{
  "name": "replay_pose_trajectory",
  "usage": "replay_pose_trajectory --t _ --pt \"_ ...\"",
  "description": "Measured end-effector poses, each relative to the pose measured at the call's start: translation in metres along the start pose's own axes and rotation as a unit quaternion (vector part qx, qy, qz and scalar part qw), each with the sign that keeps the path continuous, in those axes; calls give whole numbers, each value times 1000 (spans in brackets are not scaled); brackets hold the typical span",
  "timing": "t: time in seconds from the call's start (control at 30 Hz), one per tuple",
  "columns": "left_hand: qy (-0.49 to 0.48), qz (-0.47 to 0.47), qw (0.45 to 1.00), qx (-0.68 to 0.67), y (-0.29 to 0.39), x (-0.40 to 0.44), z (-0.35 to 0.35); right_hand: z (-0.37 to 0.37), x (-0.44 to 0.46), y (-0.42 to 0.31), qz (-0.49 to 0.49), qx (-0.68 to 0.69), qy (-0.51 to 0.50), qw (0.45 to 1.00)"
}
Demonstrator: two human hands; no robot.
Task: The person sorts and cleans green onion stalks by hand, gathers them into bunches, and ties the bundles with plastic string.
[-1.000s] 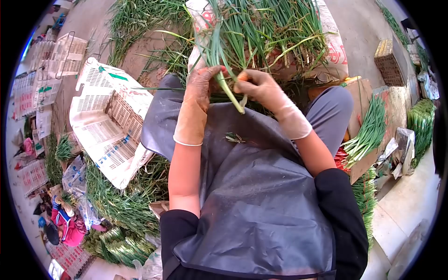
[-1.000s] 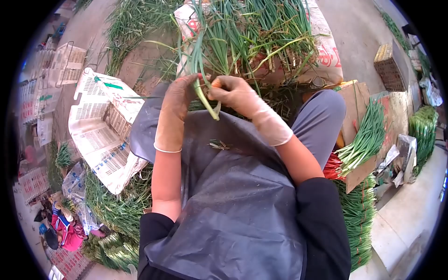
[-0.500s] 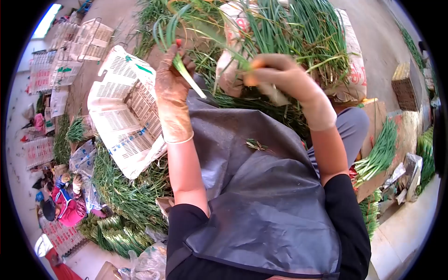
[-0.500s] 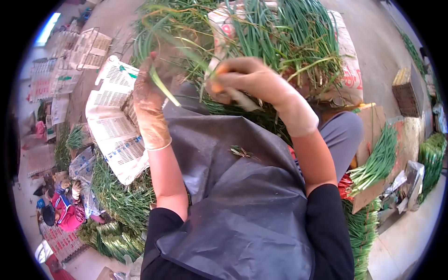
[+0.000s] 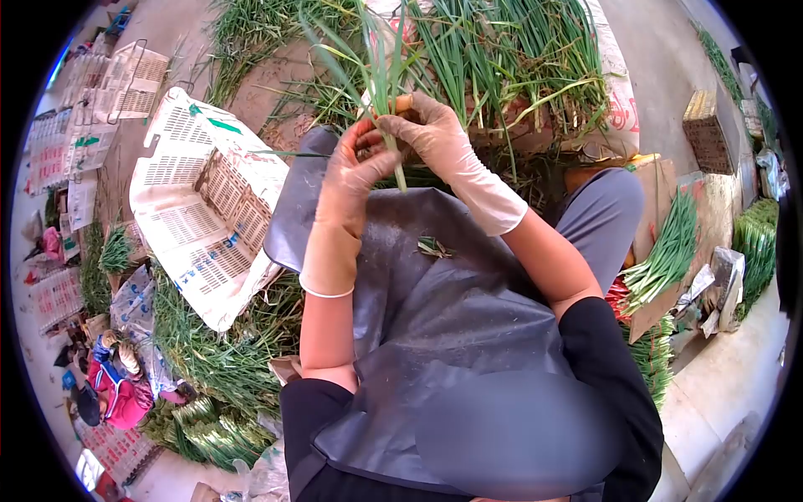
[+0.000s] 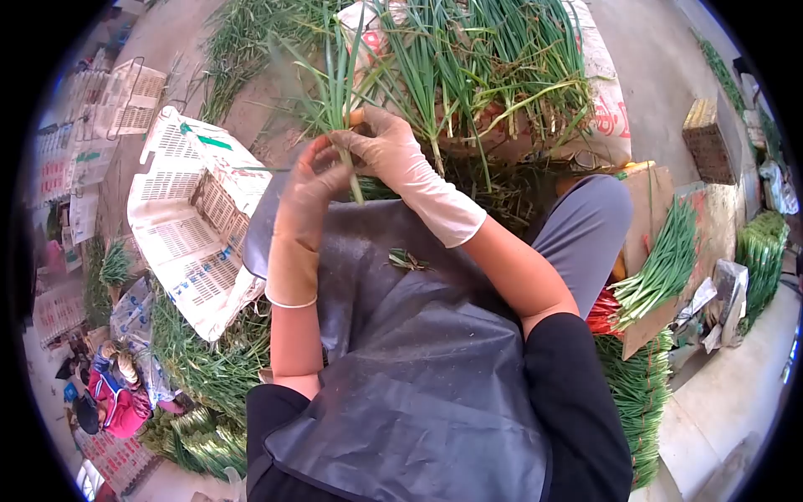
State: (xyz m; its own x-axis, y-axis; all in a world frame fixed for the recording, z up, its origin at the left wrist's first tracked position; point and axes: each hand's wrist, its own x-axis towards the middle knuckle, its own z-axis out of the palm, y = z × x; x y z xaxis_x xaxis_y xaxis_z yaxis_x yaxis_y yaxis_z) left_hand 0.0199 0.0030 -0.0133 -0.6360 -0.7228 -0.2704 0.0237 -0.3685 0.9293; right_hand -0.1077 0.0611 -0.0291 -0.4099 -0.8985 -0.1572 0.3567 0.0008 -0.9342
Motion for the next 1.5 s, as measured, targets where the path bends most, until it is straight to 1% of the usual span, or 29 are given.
replay_pose_trajectory --t 0.03,0.1,0.17,0.2,0.23,0.33,0.4,0.43,0.5,0.57,0.6,0.63,0.67,0.73,0.77,0.83,0.9,0.93,0.97,1.03,1.1,1.17,1.23,1.3,1.37,1.4,1.43,1.47,1.5 --pt "0 -3 1000 2 -5 -4 -1 0 -3 3 20 51 15 998" --pt "-24 -103 993 -61 -10 -12 -1 -3 -2 12 -8 -3 19 1000" --pt "-12 -116 991 -66 -8 -17 -2 -18 5 26 -39 -167 -52 984" --pt "-20 -116 992 -45 -7 -19 -7 -23 0 -4 65 -212 -85 971" --pt "-27 -116 993 -23 -5 -22 -12 -35 5 -13 122 -140 -126 974" --pt "-20 -126 992 18 2 -31 -26 -66 5 -60 -4 -248 -21 968" --pt "-8 -122 992 33 4 -36 -38 -83 -3 -90 -41 -209 32 976" --pt "-6 -121 992 35 4 -37 -41 -94 -12 -107 -52 -198 11 979" --pt "-9 -146 972 -184 4 -37 -49 -116 -26 -112 46 -145 -106 983" --pt "-22 -157 957 -245 2 -39 -47 -92 -38 -85 45 -417 -199 886" --pt "-36 -163 943 -286 -1 -41 -42 -85 -37 -58 27 -567 -138 812" --pt "-54 -171 927 -328 -4 -42 -34 -67 -43 -51 24 -471 -121 874" --pt "-69 -166 929 -322 -6 -45 -24 -49 -46 -54 146 -252 -142 946" --pt "-86 -169 933 -306 -14 -54 -4 -34 -40 -33 182 -102 -146 967" --pt "-92 -170 938 -289 -15 -59 4 -25 -39 -28 96 -144 -102 980" --pt "-63 -177 954 -233 -14 -63 15 -17 -40 -22 127 -80 -46 988" --pt "-27 -170 983 -70 -19 -60 14 -17 -40 -17 113 -62 -37 991" --pt "46 -176 976 -120 -24 -50 10 -18 -44 -19 119 -39 -45 991" --pt "47 -180 975 -122 -27 -42 7 -17 -48 -21 127 -17 -52 990" --pt "8 -149 952 -267 -16 -31 14 -17 -54 -23 156 -28 -56 986" --pt "0 -130 961 -245 -27 -17 9 -20 -56 -16 65 -145 -40 986" --pt "54 -96 949 -296 -31 -7 9 -27 -54 -8 -31 -52 12 998" --pt "71 -78 947 -303 -23 -1 1 -40 -62 -34 26 -6 18 999" --pt "170 -6 955 -245 -8 1 -12 -58 -70 -43 31 76 12 997" --pt "205 52 946 -245 7 2 -35 -86 -79 -57 90 -2 -83 993" --pt "203 84 940 -263 16 4 -46 -94 -77 -52 134 -109 -103 980" --pt "199 114 932 -281 24 6 -57 -112 -75 -23 63 -300 -175 936" --pt "160 124 933 -298 31 7 -71 -112 -76 -12 21 -518 -113 848" --pt "119 133 932 -314 37 6 -81 -106 -75 -6 -19 -705 -45 707"
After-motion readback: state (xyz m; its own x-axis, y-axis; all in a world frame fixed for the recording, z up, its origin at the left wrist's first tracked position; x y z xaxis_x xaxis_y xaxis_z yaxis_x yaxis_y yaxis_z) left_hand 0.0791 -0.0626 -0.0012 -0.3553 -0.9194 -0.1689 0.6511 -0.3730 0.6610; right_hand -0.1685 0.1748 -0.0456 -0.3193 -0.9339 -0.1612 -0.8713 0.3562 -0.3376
